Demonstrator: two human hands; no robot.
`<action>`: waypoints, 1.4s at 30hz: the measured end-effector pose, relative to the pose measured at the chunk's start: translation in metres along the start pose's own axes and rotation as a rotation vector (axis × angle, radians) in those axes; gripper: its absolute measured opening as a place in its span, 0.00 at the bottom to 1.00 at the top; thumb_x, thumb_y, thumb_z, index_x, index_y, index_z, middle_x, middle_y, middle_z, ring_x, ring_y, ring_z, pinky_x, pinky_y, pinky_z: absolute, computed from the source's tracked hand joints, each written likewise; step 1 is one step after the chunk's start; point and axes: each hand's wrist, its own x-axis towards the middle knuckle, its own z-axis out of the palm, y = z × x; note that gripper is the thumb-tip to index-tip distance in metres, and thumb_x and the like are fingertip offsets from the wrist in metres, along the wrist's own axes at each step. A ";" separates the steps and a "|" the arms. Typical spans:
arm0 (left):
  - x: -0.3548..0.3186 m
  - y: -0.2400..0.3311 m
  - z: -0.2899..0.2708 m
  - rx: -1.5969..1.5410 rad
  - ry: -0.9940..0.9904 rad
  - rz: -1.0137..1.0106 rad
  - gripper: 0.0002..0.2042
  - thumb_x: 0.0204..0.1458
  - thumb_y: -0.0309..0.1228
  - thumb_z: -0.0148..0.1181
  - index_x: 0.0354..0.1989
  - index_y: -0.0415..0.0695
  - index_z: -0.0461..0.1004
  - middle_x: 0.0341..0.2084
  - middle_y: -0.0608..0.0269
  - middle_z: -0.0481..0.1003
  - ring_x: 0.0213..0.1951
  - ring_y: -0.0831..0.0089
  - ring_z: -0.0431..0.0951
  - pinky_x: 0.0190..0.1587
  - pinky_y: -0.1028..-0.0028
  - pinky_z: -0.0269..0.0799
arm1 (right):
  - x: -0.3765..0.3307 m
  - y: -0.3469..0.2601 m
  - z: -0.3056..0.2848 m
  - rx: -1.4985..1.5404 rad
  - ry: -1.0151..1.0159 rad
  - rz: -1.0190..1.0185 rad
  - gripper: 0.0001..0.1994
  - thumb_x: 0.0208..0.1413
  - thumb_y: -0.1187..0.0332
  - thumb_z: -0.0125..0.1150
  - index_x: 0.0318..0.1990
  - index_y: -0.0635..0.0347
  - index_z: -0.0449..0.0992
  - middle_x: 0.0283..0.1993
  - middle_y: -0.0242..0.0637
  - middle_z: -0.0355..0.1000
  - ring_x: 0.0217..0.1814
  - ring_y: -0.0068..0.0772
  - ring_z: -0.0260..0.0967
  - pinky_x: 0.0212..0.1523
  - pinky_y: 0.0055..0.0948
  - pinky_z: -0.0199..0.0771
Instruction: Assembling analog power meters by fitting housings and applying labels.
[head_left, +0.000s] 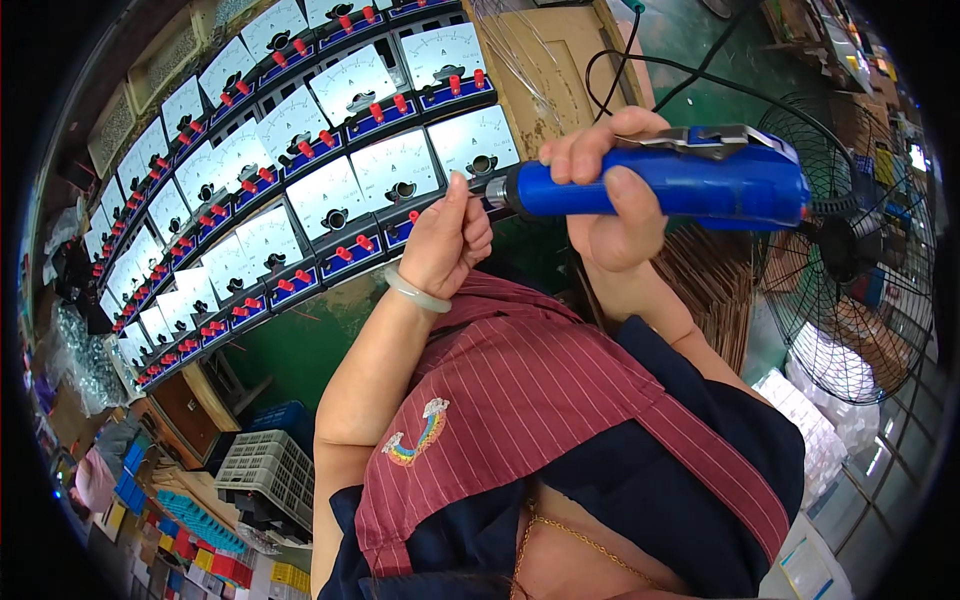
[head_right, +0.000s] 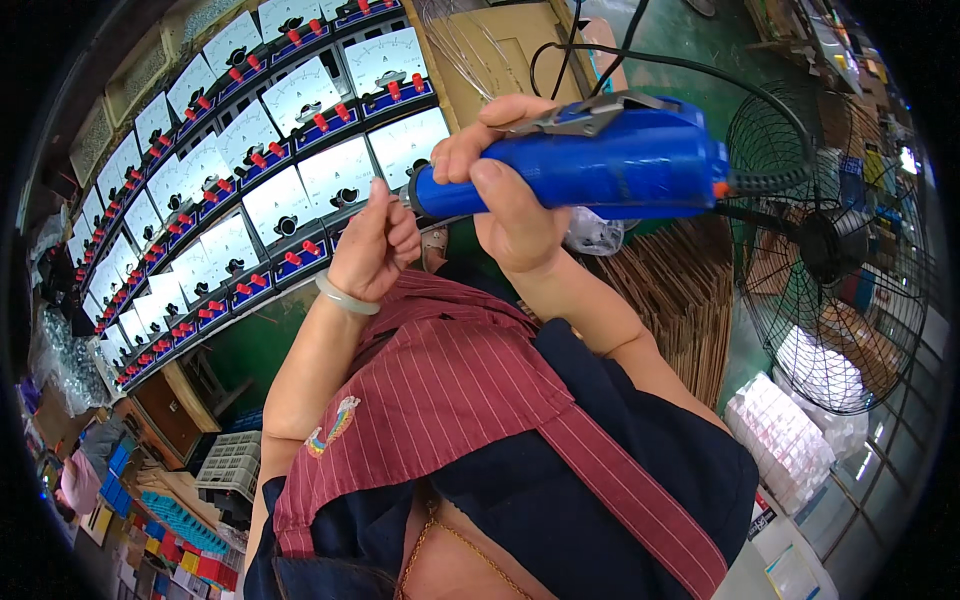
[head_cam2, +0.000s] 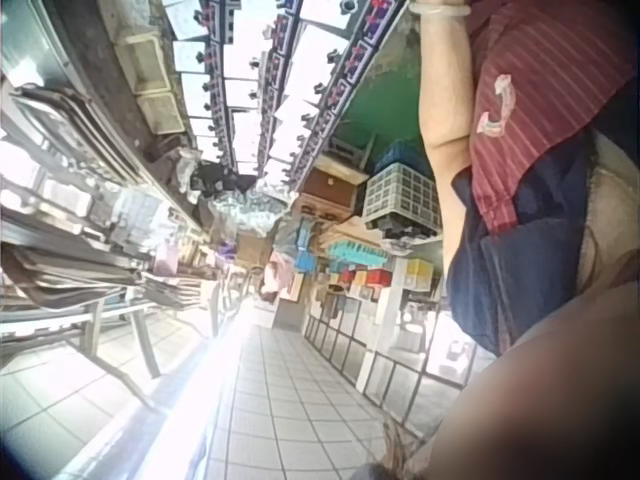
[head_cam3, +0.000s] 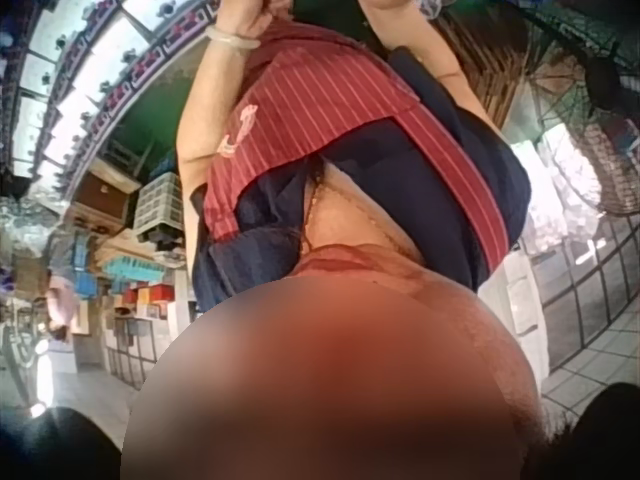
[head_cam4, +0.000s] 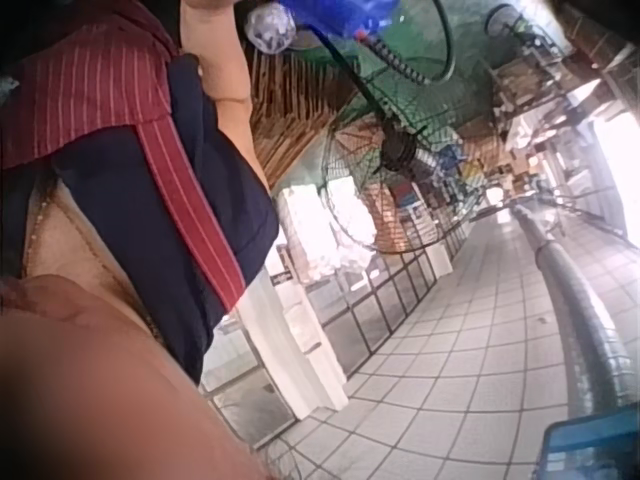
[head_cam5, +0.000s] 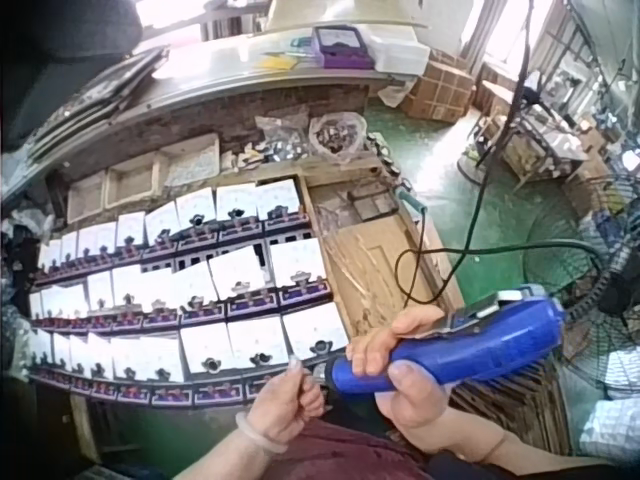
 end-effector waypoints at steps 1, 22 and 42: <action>-0.003 0.002 0.001 0.078 0.005 -0.024 0.19 0.60 0.44 0.51 0.20 0.44 0.64 0.13 0.70 0.60 0.17 0.80 0.57 0.20 0.81 0.55 | 0.000 0.005 -0.001 -0.033 0.040 -0.009 0.18 0.50 0.75 0.55 0.49 0.63 0.60 0.30 0.40 0.70 0.34 0.30 0.67 0.43 0.35 0.68; 0.051 0.066 -0.043 2.128 0.298 0.471 0.40 0.37 0.45 0.70 0.58 0.42 0.58 0.29 0.52 0.77 0.34 0.55 0.79 0.34 0.63 0.74 | 0.007 0.080 -0.032 -0.380 0.078 0.017 0.17 0.46 0.81 0.61 0.45 0.67 0.66 0.30 0.34 0.72 0.31 0.22 0.71 0.36 0.21 0.71; -0.004 0.052 -0.060 -0.005 0.008 0.118 0.17 0.58 0.28 0.46 0.53 0.33 0.66 0.35 0.58 0.75 0.31 0.74 0.71 0.33 0.77 0.68 | 0.015 0.028 0.002 -0.112 0.055 -0.057 0.18 0.49 0.79 0.55 0.48 0.66 0.61 0.31 0.40 0.71 0.34 0.31 0.69 0.42 0.32 0.70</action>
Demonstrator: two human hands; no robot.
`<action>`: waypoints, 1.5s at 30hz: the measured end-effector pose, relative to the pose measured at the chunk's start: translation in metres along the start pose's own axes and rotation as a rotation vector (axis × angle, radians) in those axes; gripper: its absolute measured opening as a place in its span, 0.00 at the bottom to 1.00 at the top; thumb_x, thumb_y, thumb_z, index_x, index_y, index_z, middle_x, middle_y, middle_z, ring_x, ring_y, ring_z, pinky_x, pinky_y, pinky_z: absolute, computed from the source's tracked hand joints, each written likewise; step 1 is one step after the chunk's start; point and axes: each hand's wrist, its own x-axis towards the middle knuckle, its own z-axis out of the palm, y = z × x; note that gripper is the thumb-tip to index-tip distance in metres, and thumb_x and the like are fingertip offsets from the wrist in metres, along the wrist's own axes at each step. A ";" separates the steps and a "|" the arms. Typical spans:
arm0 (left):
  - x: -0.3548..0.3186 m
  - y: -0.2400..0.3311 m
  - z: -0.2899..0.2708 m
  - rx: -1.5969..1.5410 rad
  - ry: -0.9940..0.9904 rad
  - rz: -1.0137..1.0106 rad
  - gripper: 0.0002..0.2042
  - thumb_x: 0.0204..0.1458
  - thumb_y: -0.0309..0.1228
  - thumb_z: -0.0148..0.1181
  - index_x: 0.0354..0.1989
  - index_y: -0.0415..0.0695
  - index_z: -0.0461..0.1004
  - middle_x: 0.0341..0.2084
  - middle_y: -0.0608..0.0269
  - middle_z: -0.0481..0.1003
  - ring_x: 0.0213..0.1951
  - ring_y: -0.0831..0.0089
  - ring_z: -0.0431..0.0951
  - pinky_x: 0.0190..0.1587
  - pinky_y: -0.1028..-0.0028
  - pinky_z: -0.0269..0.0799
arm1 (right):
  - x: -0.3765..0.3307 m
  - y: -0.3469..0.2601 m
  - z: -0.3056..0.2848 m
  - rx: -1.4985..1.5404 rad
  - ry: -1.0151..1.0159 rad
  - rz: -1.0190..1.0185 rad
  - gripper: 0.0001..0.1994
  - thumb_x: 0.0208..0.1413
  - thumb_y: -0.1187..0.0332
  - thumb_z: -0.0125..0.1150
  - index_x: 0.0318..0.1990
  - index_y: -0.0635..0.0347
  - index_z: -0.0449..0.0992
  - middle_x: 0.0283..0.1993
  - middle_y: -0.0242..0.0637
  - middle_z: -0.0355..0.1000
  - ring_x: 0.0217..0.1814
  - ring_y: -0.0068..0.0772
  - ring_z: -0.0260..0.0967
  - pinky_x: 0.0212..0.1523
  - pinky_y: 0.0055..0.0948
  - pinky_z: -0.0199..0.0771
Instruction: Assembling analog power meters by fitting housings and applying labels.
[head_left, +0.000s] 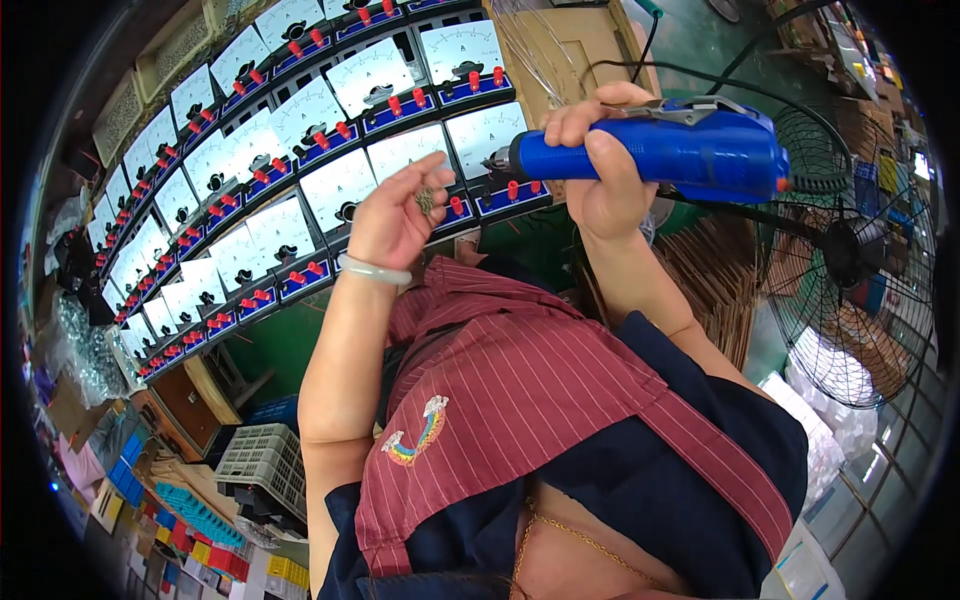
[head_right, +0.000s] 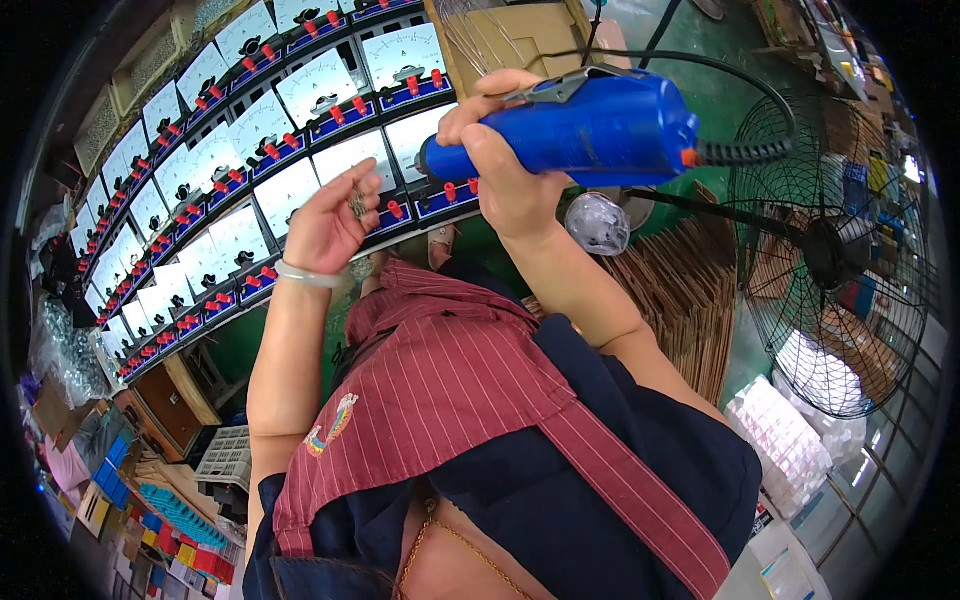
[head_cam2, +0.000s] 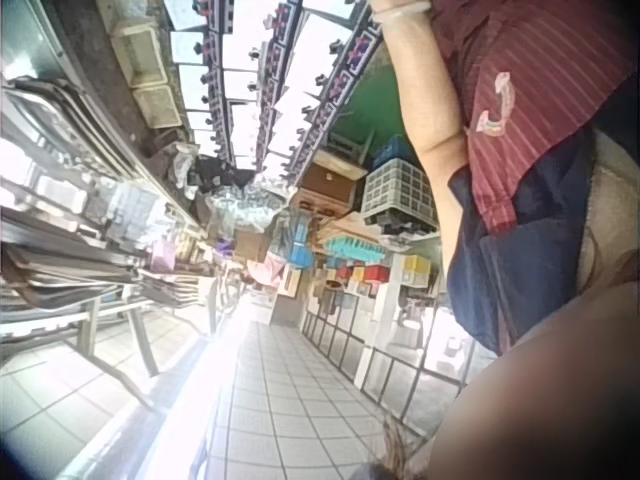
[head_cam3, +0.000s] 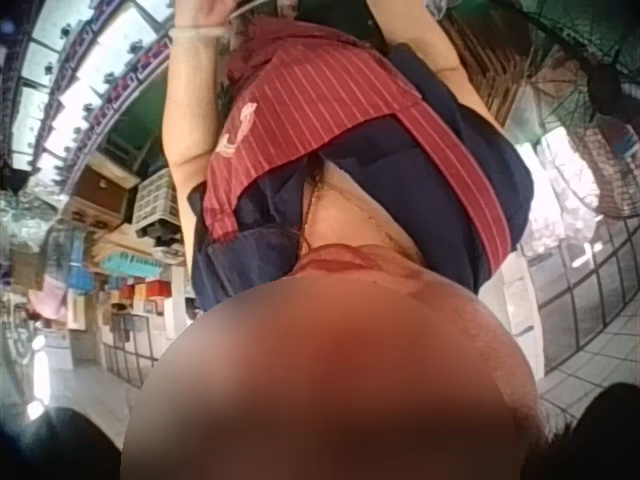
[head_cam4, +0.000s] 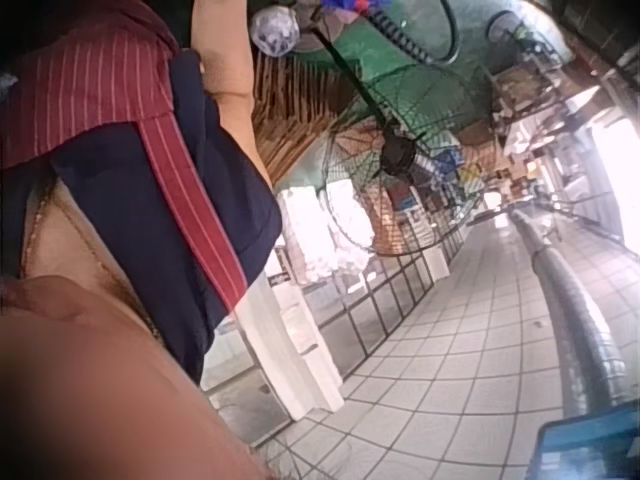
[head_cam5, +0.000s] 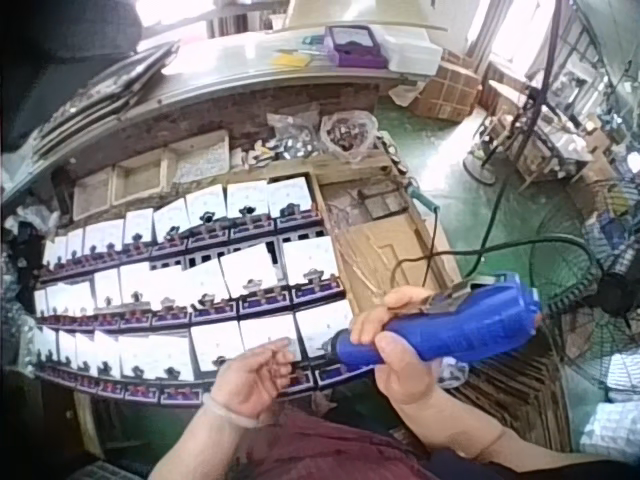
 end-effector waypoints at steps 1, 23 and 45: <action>-0.004 -0.005 0.001 -0.030 -0.017 -0.015 0.16 0.60 0.26 0.42 0.55 0.33 0.65 0.35 0.56 0.76 0.30 0.74 0.72 0.33 0.77 0.69 | -0.001 -0.004 0.004 0.018 -0.030 0.004 0.18 0.49 0.78 0.56 0.49 0.66 0.61 0.30 0.40 0.70 0.34 0.32 0.69 0.41 0.34 0.70; -0.031 -0.023 0.020 -0.010 -0.088 -0.063 0.13 0.62 0.35 0.44 0.27 0.42 0.63 0.18 0.66 0.62 0.21 0.77 0.59 0.24 0.78 0.56 | -0.021 -0.017 0.028 0.066 -0.218 0.013 0.20 0.51 0.73 0.58 0.50 0.64 0.61 0.31 0.40 0.70 0.35 0.31 0.69 0.42 0.34 0.71; -0.003 0.020 -0.027 1.847 0.333 0.671 0.14 0.48 0.36 0.61 0.40 0.42 0.74 0.25 0.53 0.76 0.26 0.57 0.76 0.33 0.63 0.70 | -0.017 0.046 0.029 -0.264 -0.133 0.032 0.17 0.49 0.78 0.54 0.48 0.67 0.62 0.30 0.41 0.70 0.33 0.33 0.69 0.41 0.34 0.70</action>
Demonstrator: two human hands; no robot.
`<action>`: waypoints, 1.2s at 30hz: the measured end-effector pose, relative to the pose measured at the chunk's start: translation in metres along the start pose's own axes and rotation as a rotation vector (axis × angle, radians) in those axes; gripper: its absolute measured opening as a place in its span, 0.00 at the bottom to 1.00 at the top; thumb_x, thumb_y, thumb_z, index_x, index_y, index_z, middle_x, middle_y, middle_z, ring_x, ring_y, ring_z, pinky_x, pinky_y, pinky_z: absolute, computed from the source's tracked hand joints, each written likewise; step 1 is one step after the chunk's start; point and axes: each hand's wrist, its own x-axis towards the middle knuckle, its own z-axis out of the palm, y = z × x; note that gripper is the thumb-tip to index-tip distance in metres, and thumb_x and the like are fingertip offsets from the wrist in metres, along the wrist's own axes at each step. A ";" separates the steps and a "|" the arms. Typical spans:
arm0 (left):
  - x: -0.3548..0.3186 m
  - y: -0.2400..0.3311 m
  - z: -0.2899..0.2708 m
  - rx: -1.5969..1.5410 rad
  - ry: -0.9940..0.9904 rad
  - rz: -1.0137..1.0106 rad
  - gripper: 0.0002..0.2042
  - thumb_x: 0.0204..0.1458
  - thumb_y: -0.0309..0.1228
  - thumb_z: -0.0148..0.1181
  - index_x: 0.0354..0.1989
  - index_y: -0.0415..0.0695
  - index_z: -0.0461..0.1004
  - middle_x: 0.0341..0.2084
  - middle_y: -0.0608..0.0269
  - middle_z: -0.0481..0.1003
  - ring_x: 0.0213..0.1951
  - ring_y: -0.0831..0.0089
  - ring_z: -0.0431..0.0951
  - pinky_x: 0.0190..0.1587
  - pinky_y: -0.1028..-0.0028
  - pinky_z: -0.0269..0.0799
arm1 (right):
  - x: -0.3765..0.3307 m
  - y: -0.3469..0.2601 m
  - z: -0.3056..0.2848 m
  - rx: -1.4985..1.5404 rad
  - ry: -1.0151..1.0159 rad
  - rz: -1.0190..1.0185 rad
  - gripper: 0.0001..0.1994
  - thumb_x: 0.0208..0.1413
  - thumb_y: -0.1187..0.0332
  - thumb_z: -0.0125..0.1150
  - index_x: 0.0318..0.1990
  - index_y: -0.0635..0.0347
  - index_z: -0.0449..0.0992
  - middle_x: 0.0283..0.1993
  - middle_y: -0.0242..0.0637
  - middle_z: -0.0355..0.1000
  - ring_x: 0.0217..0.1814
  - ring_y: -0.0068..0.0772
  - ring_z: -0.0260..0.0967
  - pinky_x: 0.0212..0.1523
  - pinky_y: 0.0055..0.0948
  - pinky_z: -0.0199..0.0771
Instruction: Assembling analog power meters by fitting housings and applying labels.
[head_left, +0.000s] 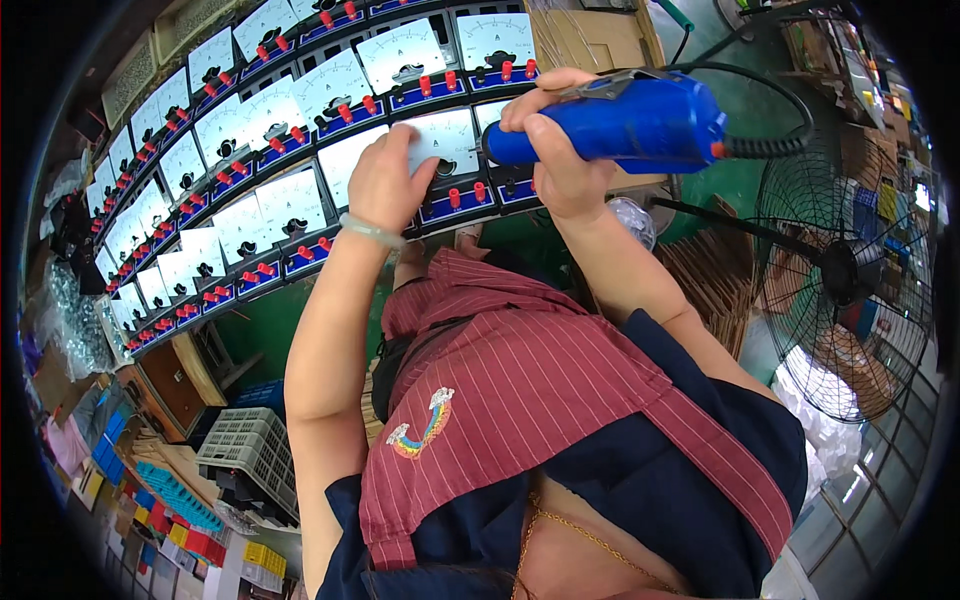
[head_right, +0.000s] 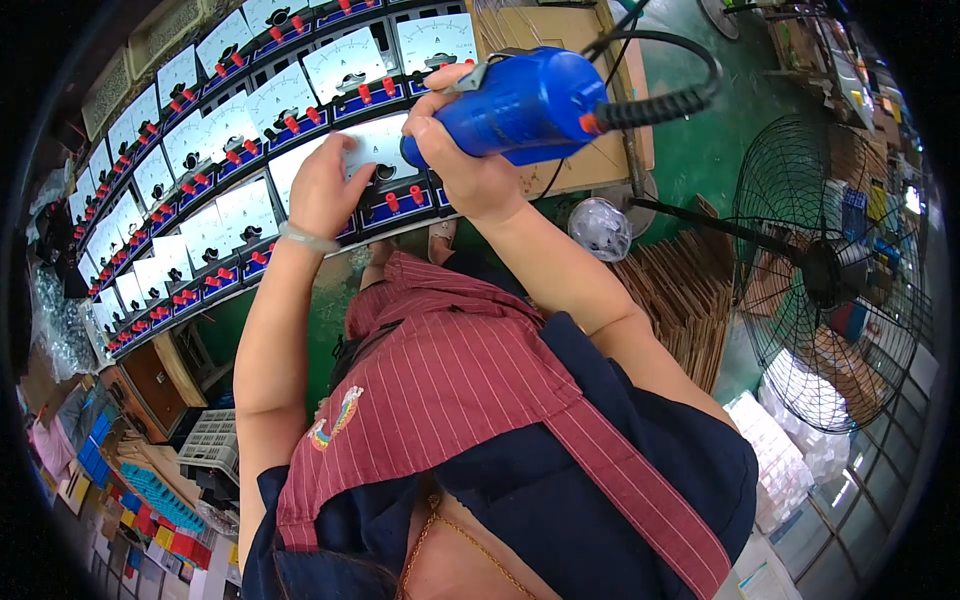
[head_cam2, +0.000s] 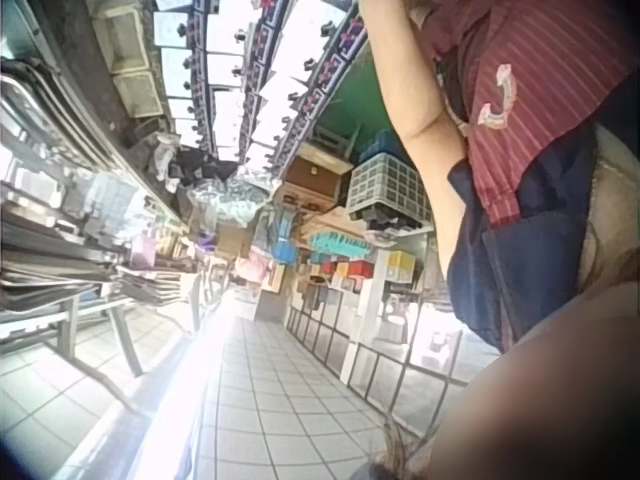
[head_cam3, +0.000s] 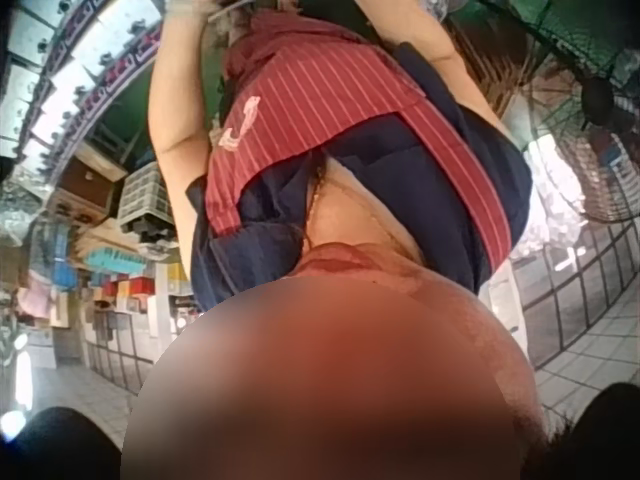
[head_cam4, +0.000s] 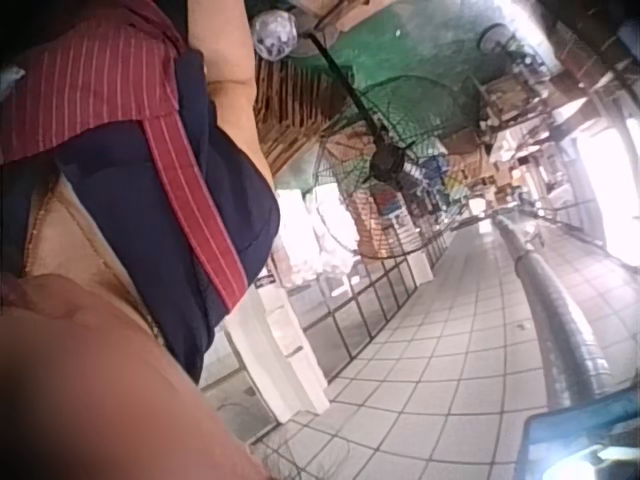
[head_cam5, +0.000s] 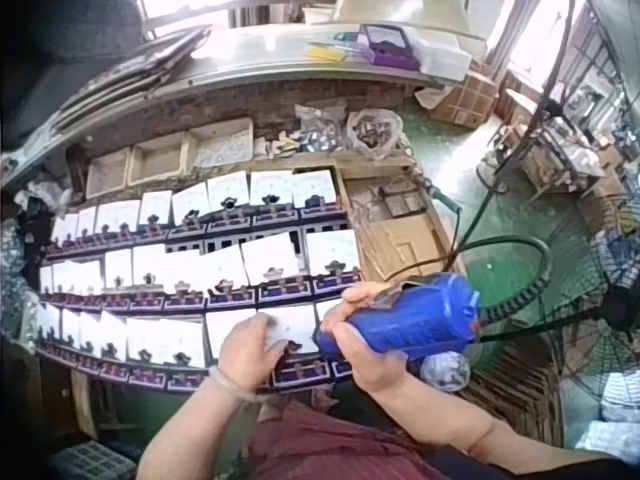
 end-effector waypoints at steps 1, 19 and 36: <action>0.005 0.001 0.003 0.036 -0.034 -0.034 0.19 0.46 0.35 0.62 0.46 0.45 0.70 0.28 0.51 0.76 0.30 0.54 0.76 0.34 0.61 0.71 | 0.000 0.005 0.001 0.000 -0.002 0.001 0.17 0.49 0.78 0.54 0.48 0.67 0.62 0.30 0.41 0.70 0.33 0.33 0.69 0.41 0.34 0.70; 0.011 -0.007 0.015 0.080 -0.102 -0.116 0.28 0.43 0.40 0.64 0.55 0.54 0.62 0.29 0.49 0.77 0.34 0.51 0.78 0.35 0.58 0.73 | -0.004 0.033 0.013 -0.067 -0.059 0.098 0.17 0.49 0.78 0.58 0.47 0.66 0.64 0.31 0.37 0.71 0.34 0.28 0.69 0.41 0.28 0.69; -0.007 -0.014 0.009 -1.222 0.027 -0.475 0.13 0.52 0.33 0.58 0.42 0.40 0.70 0.18 0.72 0.69 0.18 0.80 0.62 0.22 0.79 0.59 | 0.000 0.008 0.006 -0.161 -0.074 0.074 0.20 0.49 0.77 0.54 0.51 0.65 0.62 0.31 0.37 0.71 0.35 0.29 0.68 0.44 0.32 0.68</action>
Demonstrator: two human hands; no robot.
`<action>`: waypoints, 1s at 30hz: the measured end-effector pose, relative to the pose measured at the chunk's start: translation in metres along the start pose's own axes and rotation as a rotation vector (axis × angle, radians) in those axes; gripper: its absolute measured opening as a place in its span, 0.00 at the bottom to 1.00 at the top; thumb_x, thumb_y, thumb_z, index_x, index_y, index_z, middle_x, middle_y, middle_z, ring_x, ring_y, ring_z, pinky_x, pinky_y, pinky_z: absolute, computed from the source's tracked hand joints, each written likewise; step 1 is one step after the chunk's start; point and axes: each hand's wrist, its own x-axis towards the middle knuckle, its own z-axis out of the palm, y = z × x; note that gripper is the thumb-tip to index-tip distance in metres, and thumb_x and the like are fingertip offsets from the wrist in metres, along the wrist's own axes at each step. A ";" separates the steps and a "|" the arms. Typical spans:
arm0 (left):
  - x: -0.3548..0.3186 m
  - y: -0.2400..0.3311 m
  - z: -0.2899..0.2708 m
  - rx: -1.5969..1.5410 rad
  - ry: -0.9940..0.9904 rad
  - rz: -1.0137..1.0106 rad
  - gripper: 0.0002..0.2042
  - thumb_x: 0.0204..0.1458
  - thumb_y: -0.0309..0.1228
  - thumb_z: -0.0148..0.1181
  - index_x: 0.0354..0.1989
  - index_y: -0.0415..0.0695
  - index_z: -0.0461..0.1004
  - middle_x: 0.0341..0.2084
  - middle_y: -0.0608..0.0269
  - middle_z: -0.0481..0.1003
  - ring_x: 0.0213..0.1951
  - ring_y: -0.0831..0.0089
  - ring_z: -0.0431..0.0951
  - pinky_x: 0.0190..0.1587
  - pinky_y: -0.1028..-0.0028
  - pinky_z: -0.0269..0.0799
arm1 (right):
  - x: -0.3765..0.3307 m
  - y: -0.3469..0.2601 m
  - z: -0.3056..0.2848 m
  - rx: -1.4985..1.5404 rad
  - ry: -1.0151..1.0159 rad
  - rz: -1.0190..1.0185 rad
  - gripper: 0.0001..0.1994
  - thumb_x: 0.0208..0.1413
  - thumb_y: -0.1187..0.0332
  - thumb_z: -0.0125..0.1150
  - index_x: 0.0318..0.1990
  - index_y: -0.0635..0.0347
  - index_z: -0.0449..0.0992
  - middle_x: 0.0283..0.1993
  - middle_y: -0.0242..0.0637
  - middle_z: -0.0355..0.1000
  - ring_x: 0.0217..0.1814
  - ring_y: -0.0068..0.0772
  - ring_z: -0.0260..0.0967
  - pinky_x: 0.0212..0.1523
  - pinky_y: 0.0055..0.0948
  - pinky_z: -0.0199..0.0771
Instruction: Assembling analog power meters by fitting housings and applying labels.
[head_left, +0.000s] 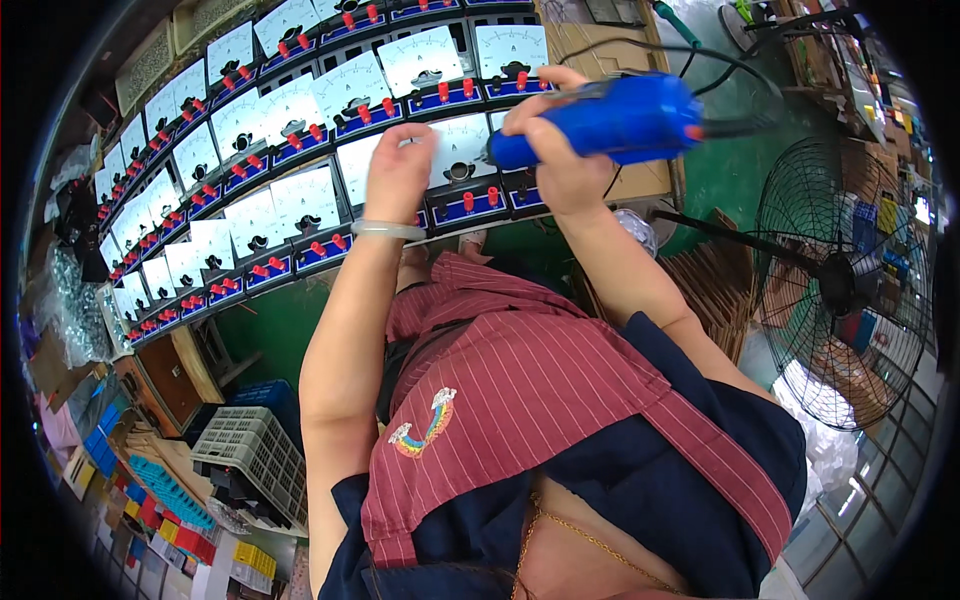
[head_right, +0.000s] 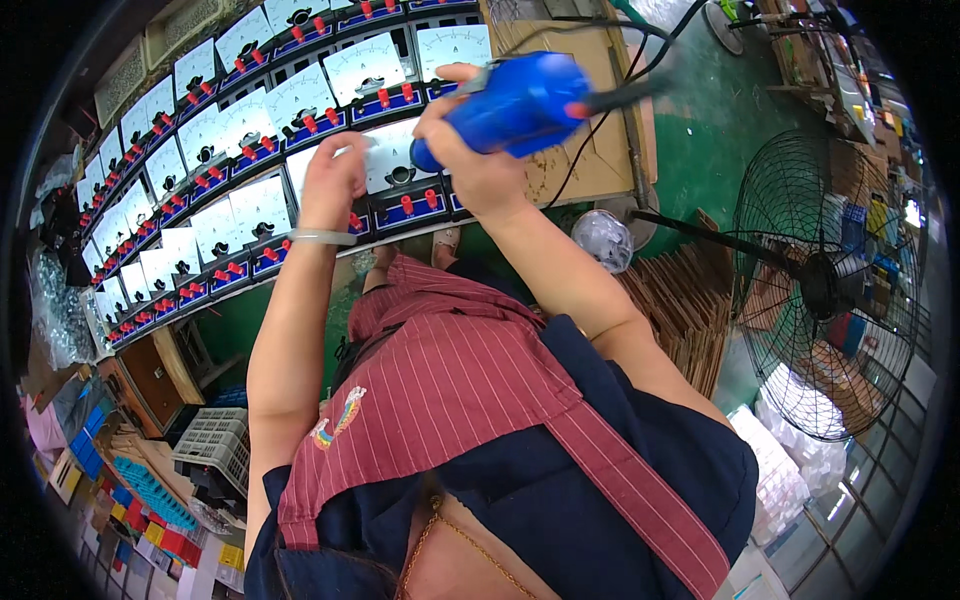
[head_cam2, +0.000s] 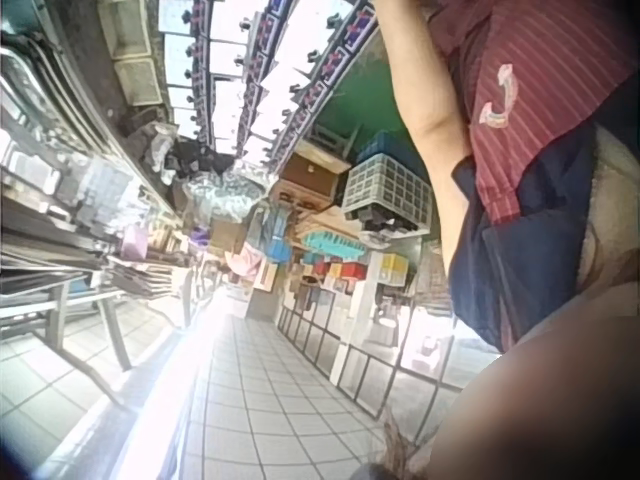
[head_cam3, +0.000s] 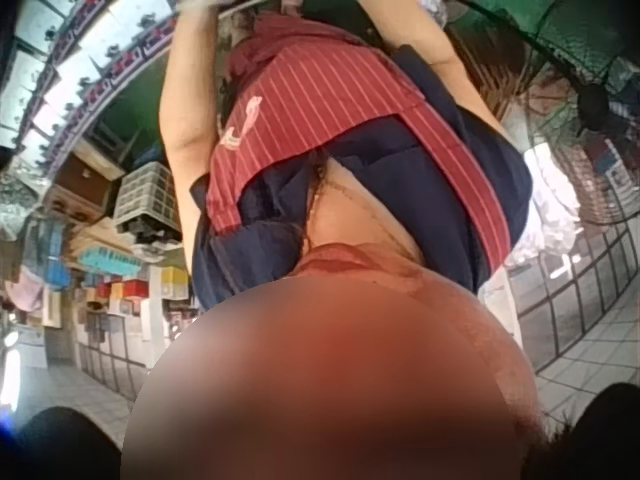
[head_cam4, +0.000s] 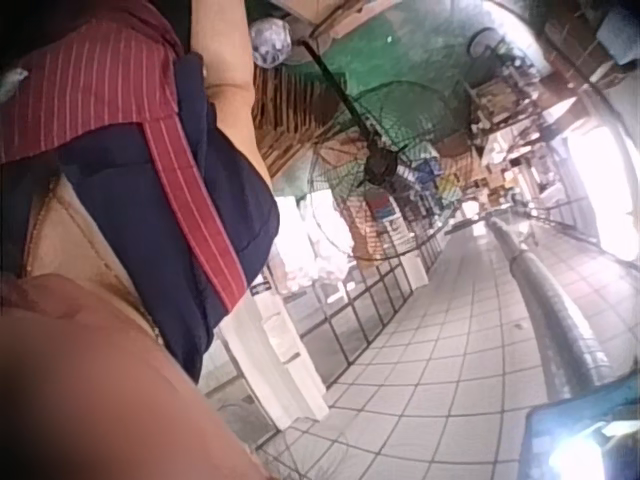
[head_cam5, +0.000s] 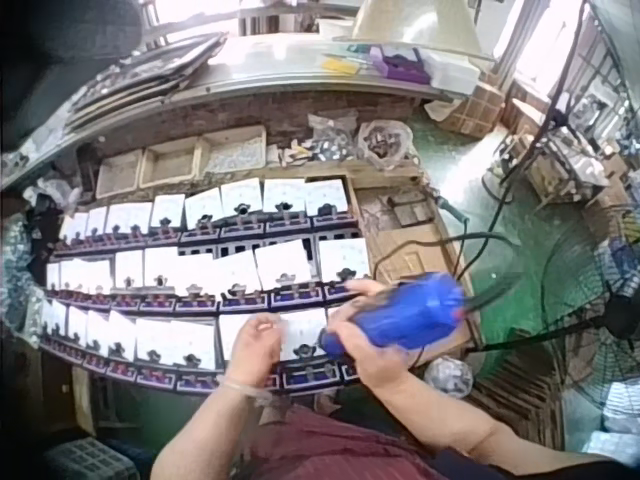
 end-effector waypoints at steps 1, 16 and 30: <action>0.001 0.002 -0.007 -0.416 0.012 -0.132 0.10 0.56 0.31 0.53 0.42 0.37 0.70 0.22 0.68 0.71 0.21 0.79 0.65 0.24 0.80 0.61 | 0.001 -0.003 -0.004 0.041 0.026 -0.057 0.20 0.49 0.77 0.53 0.51 0.65 0.62 0.31 0.39 0.70 0.35 0.32 0.68 0.44 0.35 0.68; -0.057 0.015 0.027 -0.579 -0.320 -0.322 0.05 0.61 0.29 0.45 0.34 0.42 0.64 0.22 0.64 0.68 0.23 0.77 0.64 0.26 0.79 0.59 | -0.010 -0.058 0.004 0.531 -0.028 -0.097 0.19 0.50 0.75 0.59 0.49 0.64 0.61 0.31 0.40 0.70 0.35 0.32 0.69 0.41 0.34 0.71; -0.057 -0.012 0.023 -0.790 -0.457 -0.329 0.17 0.62 0.44 0.46 0.25 0.46 0.64 0.15 0.71 0.58 0.19 0.80 0.56 0.22 0.82 0.53 | -0.014 -0.059 0.012 0.598 -0.030 -0.055 0.19 0.50 0.74 0.57 0.49 0.64 0.61 0.31 0.41 0.70 0.35 0.32 0.69 0.43 0.34 0.71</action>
